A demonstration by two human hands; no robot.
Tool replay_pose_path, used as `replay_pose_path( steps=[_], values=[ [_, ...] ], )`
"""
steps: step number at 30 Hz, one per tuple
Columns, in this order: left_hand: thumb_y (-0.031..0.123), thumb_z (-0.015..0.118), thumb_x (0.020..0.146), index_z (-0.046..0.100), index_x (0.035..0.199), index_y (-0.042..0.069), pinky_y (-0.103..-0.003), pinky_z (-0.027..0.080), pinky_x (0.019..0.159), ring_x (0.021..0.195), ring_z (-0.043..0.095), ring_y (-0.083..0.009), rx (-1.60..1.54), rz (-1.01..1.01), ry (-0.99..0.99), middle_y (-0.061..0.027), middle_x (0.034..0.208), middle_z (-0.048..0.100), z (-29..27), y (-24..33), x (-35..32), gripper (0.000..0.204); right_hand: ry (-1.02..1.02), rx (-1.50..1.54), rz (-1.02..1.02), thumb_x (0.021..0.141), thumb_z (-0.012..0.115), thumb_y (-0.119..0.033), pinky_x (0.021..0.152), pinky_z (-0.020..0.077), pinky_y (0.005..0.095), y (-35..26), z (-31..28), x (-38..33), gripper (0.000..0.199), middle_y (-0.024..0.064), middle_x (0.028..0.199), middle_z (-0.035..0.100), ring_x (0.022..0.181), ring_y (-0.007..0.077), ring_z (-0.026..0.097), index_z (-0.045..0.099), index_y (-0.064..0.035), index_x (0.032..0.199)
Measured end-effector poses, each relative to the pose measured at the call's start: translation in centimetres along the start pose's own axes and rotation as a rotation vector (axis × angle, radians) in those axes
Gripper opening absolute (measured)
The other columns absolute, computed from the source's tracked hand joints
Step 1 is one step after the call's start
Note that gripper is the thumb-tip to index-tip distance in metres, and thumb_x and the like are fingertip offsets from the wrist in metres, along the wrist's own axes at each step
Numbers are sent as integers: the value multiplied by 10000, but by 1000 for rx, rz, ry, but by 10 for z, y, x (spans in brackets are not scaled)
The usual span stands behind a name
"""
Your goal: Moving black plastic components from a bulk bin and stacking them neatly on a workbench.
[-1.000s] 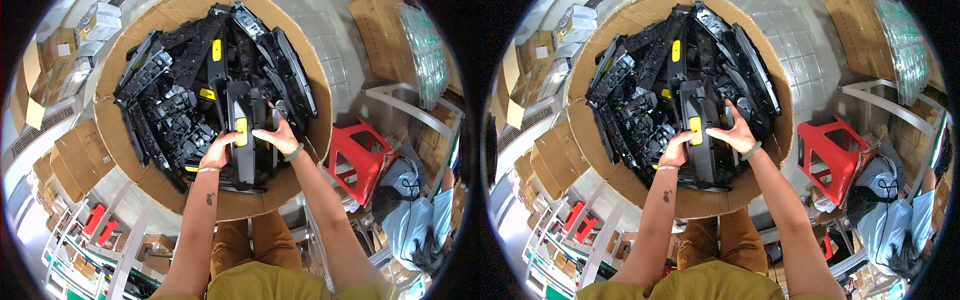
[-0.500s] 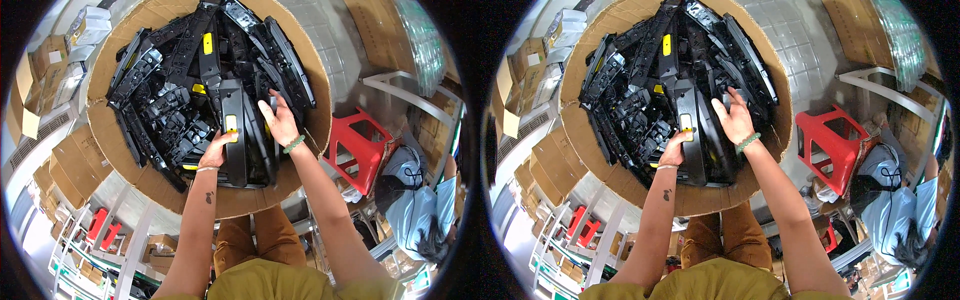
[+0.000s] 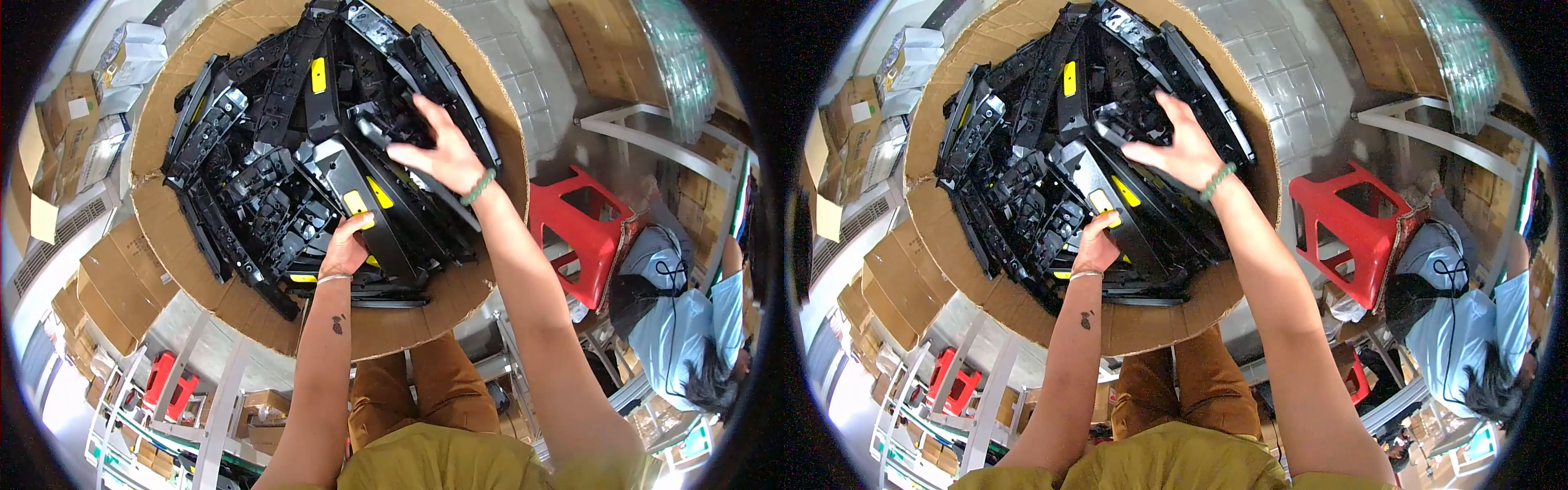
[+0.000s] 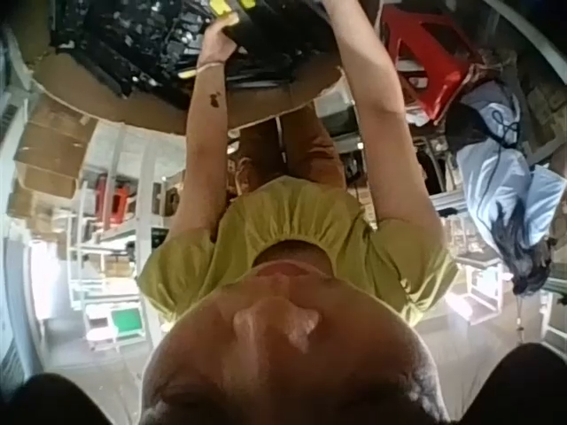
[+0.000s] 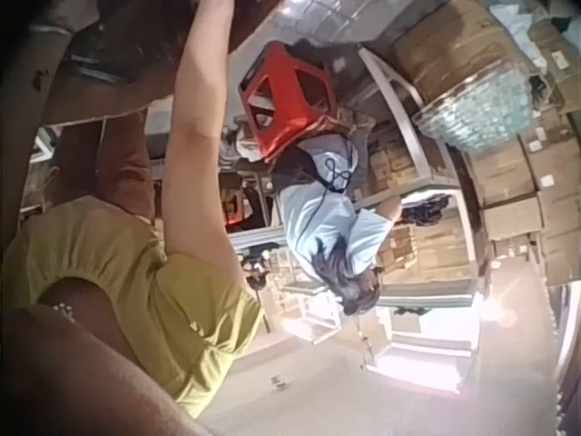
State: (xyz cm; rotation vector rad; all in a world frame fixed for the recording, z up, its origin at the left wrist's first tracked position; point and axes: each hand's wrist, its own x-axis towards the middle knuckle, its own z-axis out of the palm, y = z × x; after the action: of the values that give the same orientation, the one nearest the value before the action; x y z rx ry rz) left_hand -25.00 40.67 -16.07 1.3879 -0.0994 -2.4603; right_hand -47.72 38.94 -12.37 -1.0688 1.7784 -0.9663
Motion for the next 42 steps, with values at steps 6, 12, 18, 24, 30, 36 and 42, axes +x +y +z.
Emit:
replay_pose_path(
  steps=[6, 12, 18, 24, 30, 36, 42],
  values=[
    [128, 643, 744, 525, 1115, 43, -348, 377, 922, 1022, 525, -192, -107, 23, -28, -45, 1048, 591, 7, -12, -4, 399, 84, -515, -148, 833, 504, -431, 1015, 273, 398, 5, 32, -39, 643, 252, 1260, 404, 1193, 371, 372, 361, 24, 1264],
    [282, 550, 752, 445, 1200, 38, -400, 382, 947, 1064, 518, -250, -290, 144, -25, -96, 1142, 547, 5, -42, -40, 522, -60, -381, 26, 803, 520, -466, 901, 402, 420, -61, 67, -55, 661, 243, 1154, 483, 1062, 365, 492, 418, 63, 1186],
    [269, 622, 688, 533, 1111, 81, -393, 365, 946, 1043, 511, -241, -321, 104, 34, -53, 1099, 566, 26, -73, -32, 471, -57, 19, 74, 729, 677, -375, 921, 381, 380, -22, 47, -34, 679, 220, 1173, 442, 1053, 354, 467, 422, 50, 1194],
    [206, 615, 743, 558, 1016, 59, -363, 417, 843, 908, 556, -200, -139, 166, 124, -43, 958, 601, 2, -75, -7, 315, 58, -545, 281, 852, 343, -564, 974, 313, 427, 5, 58, -51, 739, 249, 1272, 371, 1140, 404, 393, 390, 68, 1233],
    [213, 611, 736, 539, 1046, 38, -363, 433, 842, 918, 568, -210, -193, 51, 49, -51, 982, 600, 11, -52, -17, 364, -303, -464, 417, 790, 292, -691, 947, 347, 417, -18, 37, -35, 899, 274, 1208, 437, 1066, 416, 470, 355, 76, 1255],
    [144, 583, 717, 505, 1130, 22, -367, 437, 867, 971, 559, -235, -118, -42, 39, -97, 1055, 586, 2, -57, -35, 438, -575, -283, 547, 837, 345, -597, 961, 338, 390, -32, 2, -43, 799, 306, 1150, 487, 1124, 408, 440, 321, 65, 1282],
    [70, 632, 659, 519, 1073, 44, -290, 439, 784, 908, 551, -161, 117, -20, 66, -40, 973, 582, 65, -17, -102, 429, -518, 202, 232, 864, 342, -555, 1047, 201, 323, -47, -31, -95, 884, 318, 1350, 239, 1290, 328, 255, 3, 108, 1340]
  ],
)
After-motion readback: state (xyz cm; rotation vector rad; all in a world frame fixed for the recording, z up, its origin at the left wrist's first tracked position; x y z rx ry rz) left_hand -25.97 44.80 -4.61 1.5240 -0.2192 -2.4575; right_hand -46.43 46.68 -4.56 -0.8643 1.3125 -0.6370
